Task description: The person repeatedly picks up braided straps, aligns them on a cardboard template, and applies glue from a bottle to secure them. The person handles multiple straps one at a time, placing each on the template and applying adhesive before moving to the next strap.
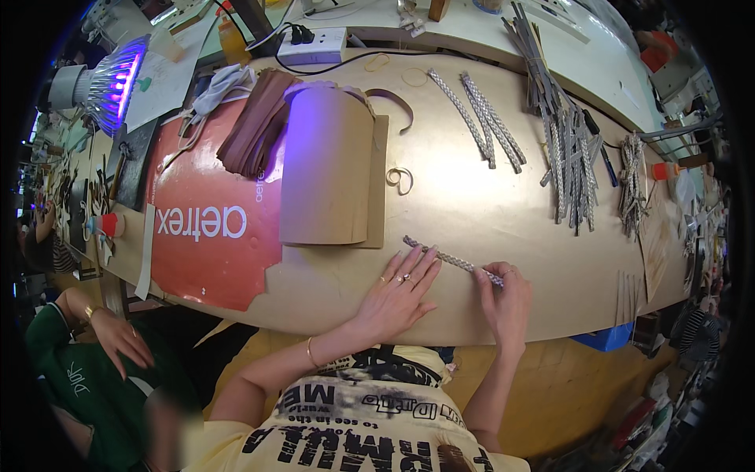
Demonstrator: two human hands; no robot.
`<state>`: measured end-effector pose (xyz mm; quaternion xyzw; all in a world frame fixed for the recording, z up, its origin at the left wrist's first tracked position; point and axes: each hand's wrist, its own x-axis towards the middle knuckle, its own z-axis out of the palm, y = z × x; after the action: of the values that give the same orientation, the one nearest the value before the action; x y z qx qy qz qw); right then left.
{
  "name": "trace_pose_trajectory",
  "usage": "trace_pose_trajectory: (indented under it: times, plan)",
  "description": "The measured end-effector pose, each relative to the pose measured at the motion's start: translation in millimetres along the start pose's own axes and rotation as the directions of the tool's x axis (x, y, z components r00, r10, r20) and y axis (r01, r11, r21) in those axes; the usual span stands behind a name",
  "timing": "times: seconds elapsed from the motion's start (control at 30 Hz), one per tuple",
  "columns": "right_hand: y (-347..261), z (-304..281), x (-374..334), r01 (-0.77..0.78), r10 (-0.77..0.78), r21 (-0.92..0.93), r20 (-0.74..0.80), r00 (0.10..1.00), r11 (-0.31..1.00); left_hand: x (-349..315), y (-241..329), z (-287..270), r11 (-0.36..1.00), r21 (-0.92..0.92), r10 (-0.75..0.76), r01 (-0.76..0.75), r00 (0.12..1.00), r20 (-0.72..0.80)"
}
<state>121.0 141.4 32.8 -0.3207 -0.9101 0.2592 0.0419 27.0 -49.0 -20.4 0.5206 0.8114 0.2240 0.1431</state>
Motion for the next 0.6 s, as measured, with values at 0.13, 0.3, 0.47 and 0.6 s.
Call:
trace_pose_trajectory:
  times: [0.13, 0.3, 0.47, 0.6]
  plan:
    - [-1.3, -1.3, 1.4, 0.000, 0.001, 0.015, -0.009, 1.000, 1.000, 3.3, 0.0, -1.5, 1.000, 0.026, -0.003, 0.002, 1.000, 0.021]
    - [0.9, -1.8, -0.2, -0.002, 0.002, 0.023, -0.010, 1.000, 1.000, 4.9, 0.4, -3.8, 0.998, 0.056, -0.005, 0.004, 1.000, 0.015]
    - [7.2, -1.3, -3.3, -0.034, 0.034, 0.072, 0.000, 0.999, 0.997, 7.8, 2.8, -12.9, 0.994, 0.106, -0.006, 0.005, 1.000, 0.017]
    - [19.0, 7.6, -8.1, 0.136, -0.125, 0.041, -0.207, 0.970, 0.990, 12.1, 1.3, -19.1, 0.990, 0.144, 0.011, 0.001, 0.996, -0.083]
